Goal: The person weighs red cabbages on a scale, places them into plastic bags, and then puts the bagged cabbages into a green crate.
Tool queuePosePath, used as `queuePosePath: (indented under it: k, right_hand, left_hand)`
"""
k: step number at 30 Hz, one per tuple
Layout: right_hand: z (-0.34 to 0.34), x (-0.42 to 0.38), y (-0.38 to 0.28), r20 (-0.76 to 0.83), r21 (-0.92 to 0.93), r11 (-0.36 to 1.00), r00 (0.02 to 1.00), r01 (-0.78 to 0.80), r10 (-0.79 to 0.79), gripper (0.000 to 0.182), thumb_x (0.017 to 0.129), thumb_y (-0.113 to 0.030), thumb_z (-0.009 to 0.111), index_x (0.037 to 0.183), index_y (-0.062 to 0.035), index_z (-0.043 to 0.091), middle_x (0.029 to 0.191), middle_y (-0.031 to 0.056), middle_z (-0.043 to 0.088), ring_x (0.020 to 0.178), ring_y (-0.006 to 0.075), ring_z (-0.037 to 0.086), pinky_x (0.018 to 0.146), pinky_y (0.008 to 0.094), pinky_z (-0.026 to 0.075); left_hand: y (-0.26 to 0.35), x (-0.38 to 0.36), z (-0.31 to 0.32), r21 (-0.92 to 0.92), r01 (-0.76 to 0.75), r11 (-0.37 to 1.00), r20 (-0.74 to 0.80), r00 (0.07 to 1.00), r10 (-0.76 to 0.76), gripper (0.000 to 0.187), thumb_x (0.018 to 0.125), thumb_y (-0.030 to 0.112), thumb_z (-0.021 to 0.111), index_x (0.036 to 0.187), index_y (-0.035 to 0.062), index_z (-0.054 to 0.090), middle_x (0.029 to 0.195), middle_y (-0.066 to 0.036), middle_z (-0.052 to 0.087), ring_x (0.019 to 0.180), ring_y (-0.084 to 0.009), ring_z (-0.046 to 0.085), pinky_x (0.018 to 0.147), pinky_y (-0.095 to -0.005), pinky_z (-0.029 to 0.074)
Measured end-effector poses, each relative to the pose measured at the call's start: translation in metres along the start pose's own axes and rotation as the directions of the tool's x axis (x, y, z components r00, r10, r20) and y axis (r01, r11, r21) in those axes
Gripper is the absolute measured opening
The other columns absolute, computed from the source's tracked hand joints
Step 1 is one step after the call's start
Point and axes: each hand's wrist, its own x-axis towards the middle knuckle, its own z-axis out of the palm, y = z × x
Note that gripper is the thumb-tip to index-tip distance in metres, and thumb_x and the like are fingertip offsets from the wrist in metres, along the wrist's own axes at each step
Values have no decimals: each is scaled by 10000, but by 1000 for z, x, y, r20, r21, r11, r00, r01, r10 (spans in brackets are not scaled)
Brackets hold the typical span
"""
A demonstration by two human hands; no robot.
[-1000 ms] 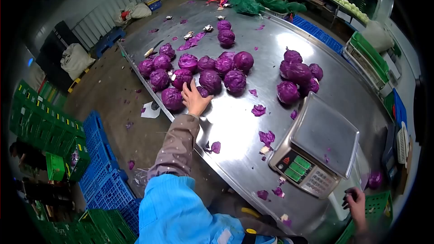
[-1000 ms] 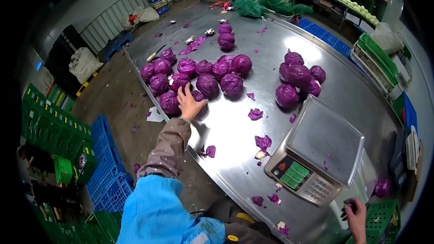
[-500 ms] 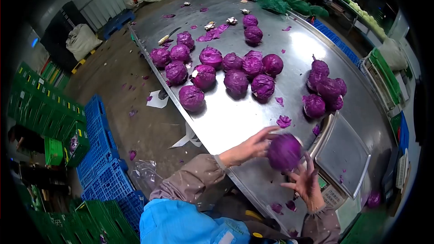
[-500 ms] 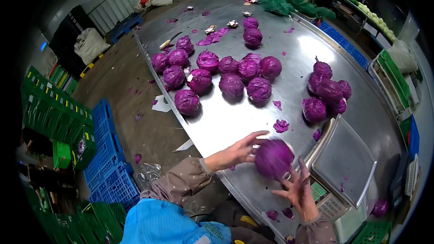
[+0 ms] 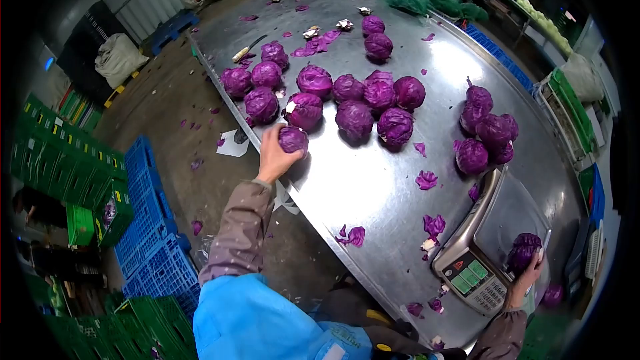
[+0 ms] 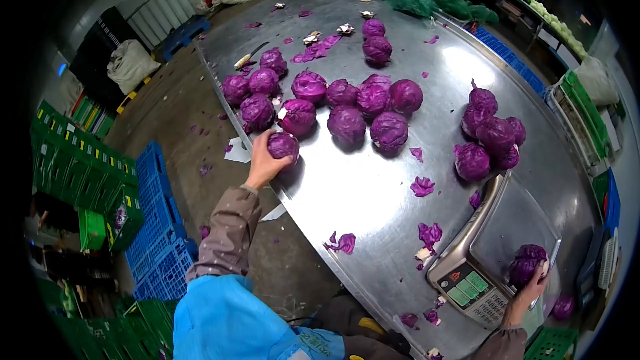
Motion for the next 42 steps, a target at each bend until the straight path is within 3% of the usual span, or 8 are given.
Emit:
queuePosePath:
  k: [3, 7, 11, 16, 20, 28, 31, 42]
  right_hand:
    - [-11, 13, 9, -12, -475, 852, 967, 218, -254, 547, 829, -341, 582, 1223, 4, 425, 1166, 158, 493, 1020, 231, 486, 908, 317, 353]
    - [-14, 5, 4, 10, -479, 852, 972, 210, -234, 554, 835, -303, 581, 1246, 13, 387, 1169, 162, 494, 1045, 228, 475, 930, 311, 329]
    - [-17, 0, -6, 145, -407, 875, 965, 261, -220, 513, 861, -229, 545, 1279, -2, 351, 1218, 147, 441, 1113, 216, 430, 964, 304, 298]
    - [-16, -13, -29, 128, -85, 996, 992, -8, 19, 640, 828, -229, 597, 1310, 31, 265, 1241, 171, 398, 1118, 217, 425, 946, 312, 335]
    - [-35, -21, -45, -15, -170, 983, 998, -63, 61, 530, 841, -257, 575, 1260, -25, 349, 936, 68, 548, 786, 110, 477, 676, 249, 392]
    - [-73, -38, -37, -4, -113, 985, 991, -132, 133, 425, 841, -305, 567, 1147, -30, 461, 964, 76, 553, 825, 128, 522, 653, 260, 433]
    - [-77, -42, -46, 32, -102, 980, 984, -169, 173, 428, 837, -301, 571, 1147, -27, 461, 1015, 98, 545, 877, 150, 534, 680, 271, 440]
    - [-62, -10, -36, 164, -129, 992, 986, 11, 10, 777, 693, -324, 714, 1277, -1, 315, 1261, 188, 389, 1007, 241, 496, 834, 356, 424]
  left_hand:
    - [31, -18, -8, -796, 475, 374, 387, 876, -289, 656, 730, 300, 677, 1249, 65, 352, 1187, -123, 461, 1064, -248, 492, 921, -386, 405]
    - [80, -38, 13, -698, 644, -314, 677, 736, 5, 759, 780, 543, 532, 1339, 116, 248, 1325, -179, 322, 1199, -362, 371, 943, -580, 351]
    - [147, -44, 33, -423, 770, -478, 803, 563, 197, 759, 771, 622, 477, 1341, 169, 262, 1330, -133, 322, 1221, -316, 339, 960, -528, 327]
    - [229, -56, 69, -425, 872, -242, 804, 487, 342, 712, 760, 591, 534, 1306, 181, 333, 1306, -99, 360, 1188, -267, 382, 969, -461, 342]
    - [309, -65, 97, -619, 781, 83, 740, 544, 396, 628, 788, 331, 620, 1266, 64, 311, 1219, -95, 414, 1149, -231, 423, 970, -394, 368]
    - [395, -108, 179, -753, 200, 627, 590, 627, 508, 797, 603, 289, 771, 1191, 0, 317, 1137, -193, 428, 1051, -278, 463, 903, -347, 382]
    - [392, -109, 178, -789, -45, 613, 457, 624, 634, 862, 583, 280, 778, 1233, 1, 285, 1195, -214, 380, 1114, -298, 411, 963, -365, 332]
    - [324, -73, 98, -755, 266, 599, 546, 761, 351, 474, 868, 240, 539, 1253, 47, 342, 1241, -151, 405, 1088, -212, 454, 883, -326, 412]
